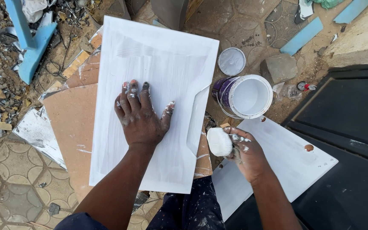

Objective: Applying white paint to flat furniture panels using a cloth applicator in an outdoor workshop.

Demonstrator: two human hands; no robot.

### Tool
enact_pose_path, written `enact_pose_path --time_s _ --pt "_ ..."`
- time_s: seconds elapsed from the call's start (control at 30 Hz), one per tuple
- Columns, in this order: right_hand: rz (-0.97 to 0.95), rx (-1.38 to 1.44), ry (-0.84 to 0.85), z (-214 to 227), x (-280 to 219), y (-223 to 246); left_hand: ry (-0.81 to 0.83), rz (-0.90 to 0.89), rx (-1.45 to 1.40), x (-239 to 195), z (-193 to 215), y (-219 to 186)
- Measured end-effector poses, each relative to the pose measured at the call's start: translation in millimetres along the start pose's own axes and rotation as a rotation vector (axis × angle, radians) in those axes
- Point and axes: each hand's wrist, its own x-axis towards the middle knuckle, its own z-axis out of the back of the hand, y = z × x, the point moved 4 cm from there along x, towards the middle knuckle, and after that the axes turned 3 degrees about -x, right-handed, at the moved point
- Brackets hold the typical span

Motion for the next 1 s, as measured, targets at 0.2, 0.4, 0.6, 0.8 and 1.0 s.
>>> enact_pose_path --time_s 0.2,0.4,0.6,0.8,1.0 --pt "0.061 0.899 -0.058 2.3 12.3 -87.9 -0.484 -0.186 -0.008 -9.8 0.0 2.4" --pt "0.052 0.951 -0.24 -31.7 -19.2 -75.7 -0.499 -0.166 -0.051 -13.0 5.6 5.9" --pt "0.145 0.913 -0.231 -28.8 -29.0 -75.5 -0.652 -0.111 -0.318 -52.0 6.0 36.5" --pt "0.273 0.948 -0.131 -37.5 -14.6 -80.5 -0.459 0.878 -0.445 -152.1 4.8 162.9" --pt "0.369 0.948 -0.2 -54.0 -6.2 -84.0 0.042 0.494 0.114 -158.3 -26.3 218.0"
